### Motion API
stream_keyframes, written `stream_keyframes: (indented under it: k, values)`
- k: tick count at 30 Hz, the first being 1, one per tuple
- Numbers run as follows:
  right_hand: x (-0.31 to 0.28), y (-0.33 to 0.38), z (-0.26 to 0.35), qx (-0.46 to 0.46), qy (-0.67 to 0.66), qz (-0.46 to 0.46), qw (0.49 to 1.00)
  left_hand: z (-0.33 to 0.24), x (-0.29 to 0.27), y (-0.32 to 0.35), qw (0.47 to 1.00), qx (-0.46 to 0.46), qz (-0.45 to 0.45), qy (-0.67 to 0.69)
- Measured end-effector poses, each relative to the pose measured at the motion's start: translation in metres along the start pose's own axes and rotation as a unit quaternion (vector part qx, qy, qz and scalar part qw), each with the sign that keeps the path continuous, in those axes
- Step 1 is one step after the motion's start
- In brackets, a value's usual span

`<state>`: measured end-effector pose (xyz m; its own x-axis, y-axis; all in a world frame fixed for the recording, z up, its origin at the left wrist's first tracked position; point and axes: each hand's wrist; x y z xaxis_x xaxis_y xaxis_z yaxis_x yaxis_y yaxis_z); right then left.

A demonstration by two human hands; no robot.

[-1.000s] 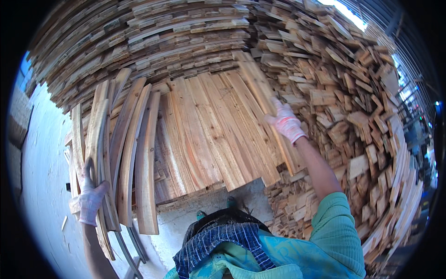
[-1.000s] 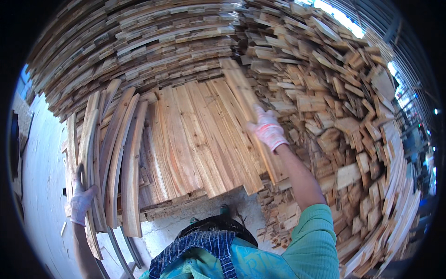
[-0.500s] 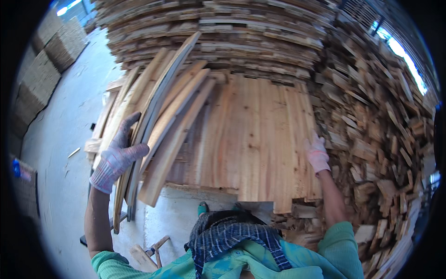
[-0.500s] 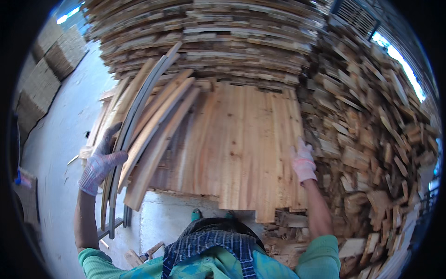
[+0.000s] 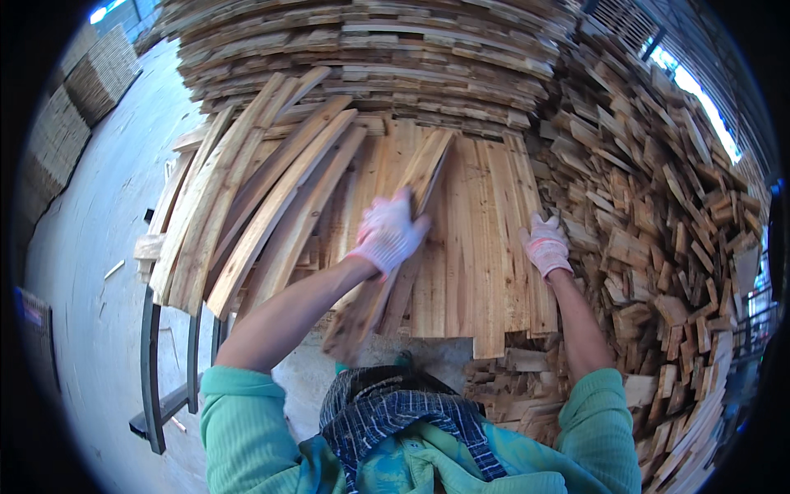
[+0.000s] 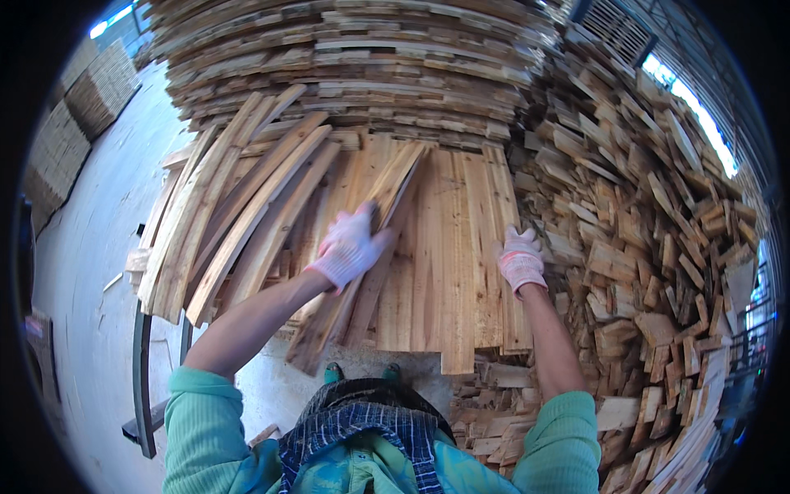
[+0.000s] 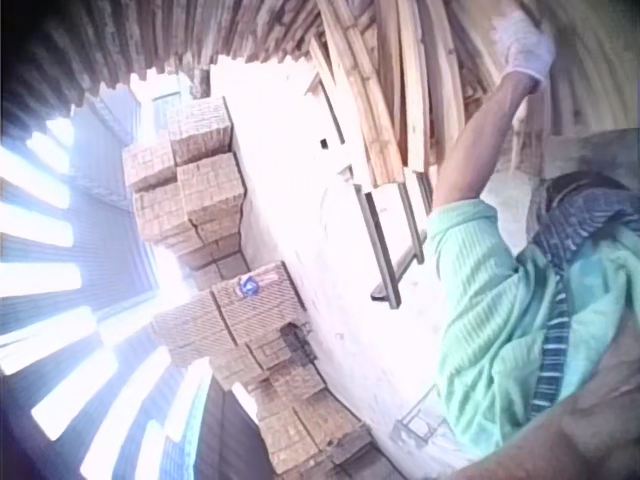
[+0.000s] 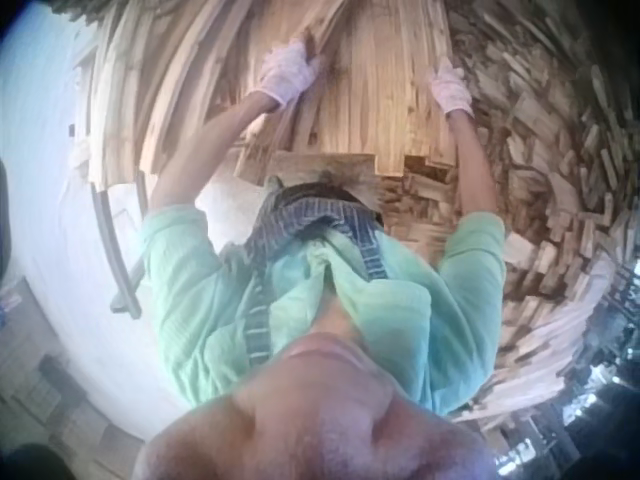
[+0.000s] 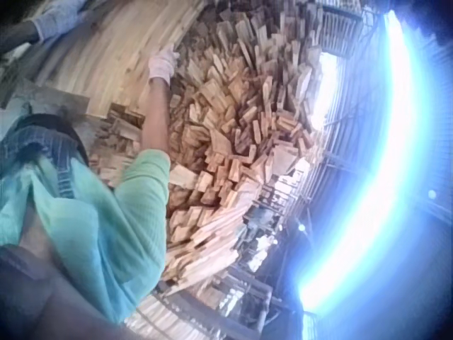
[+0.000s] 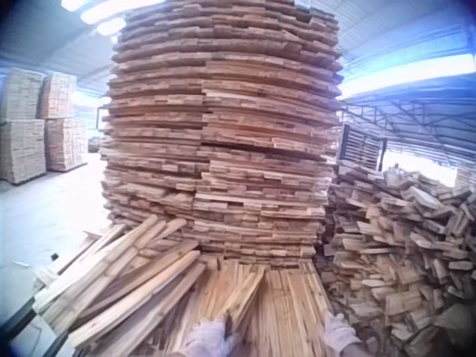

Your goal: The person stacks several small wooden planks onto a larger wooden structure by hand, moving them from one pile to another.

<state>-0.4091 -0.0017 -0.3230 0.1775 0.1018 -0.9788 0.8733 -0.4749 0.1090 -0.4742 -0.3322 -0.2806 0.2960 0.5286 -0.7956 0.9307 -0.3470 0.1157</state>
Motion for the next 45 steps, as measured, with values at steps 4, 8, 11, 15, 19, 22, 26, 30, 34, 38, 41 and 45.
stream_keyframes:
  k: [4,8,11,15,19,22,26,30,34,38,41,45]
  values:
    - [-0.026,0.007,0.074,-0.095,-0.173,-0.079,0.977,-0.014,-0.001,-0.02,0.997,0.011,-0.07,-0.031]
    - [-0.03,0.003,0.163,-0.079,-0.31,-0.019,0.947,0.016,0.011,-0.022,0.984,0.06,-0.123,-0.113]
    - [-0.052,0.032,0.242,0.001,-0.164,-0.015,0.986,0.063,-0.037,-0.004,0.936,0.06,-0.184,-0.295]
    - [-0.046,0.033,0.278,-0.002,-0.158,-0.013,0.987,0.138,-0.061,-0.002,0.887,-0.009,-0.175,-0.428]
    - [-0.019,-0.024,0.232,0.037,-0.196,0.019,0.98,0.125,-0.115,-0.011,0.94,-0.077,-0.113,-0.314]
    - [-0.02,-0.023,0.244,0.006,-0.206,0.033,0.978,0.194,-0.173,-0.013,0.975,-0.093,-0.089,-0.183]
    - [-0.053,-0.032,0.208,-0.097,-0.261,0.064,0.958,0.192,-0.225,0.02,0.98,-0.162,-0.086,0.073]
    - [-0.146,-0.009,0.166,-0.245,-0.167,0.076,0.952,0.183,-0.242,0.041,0.98,-0.12,-0.157,0.028]
    - [-0.175,-0.041,0.154,-0.357,0.067,0.068,0.929,0.155,-0.235,0.041,0.98,-0.051,-0.171,0.086]
    - [-0.121,-0.103,0.177,-0.435,0.123,0.01,0.892,0.163,-0.196,0.012,0.978,-0.057,-0.157,0.122]
    - [-0.087,-0.128,0.191,-0.404,0.049,0.015,0.913,0.179,-0.152,-0.015,0.981,-0.141,-0.119,-0.054]
    - [-0.088,-0.135,0.183,-0.448,0.01,0.063,0.892,0.146,-0.161,-0.018,0.958,-0.268,-0.032,-0.092]
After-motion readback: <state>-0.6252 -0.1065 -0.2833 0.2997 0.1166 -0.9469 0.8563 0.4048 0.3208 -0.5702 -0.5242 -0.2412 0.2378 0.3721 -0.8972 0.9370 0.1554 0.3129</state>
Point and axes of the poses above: each hand's wrist, its own y-axis away from the middle knuckle, its own x-axis out of the palm, z = x × y, and after that the axes turned 3 degrees about y, right-handed
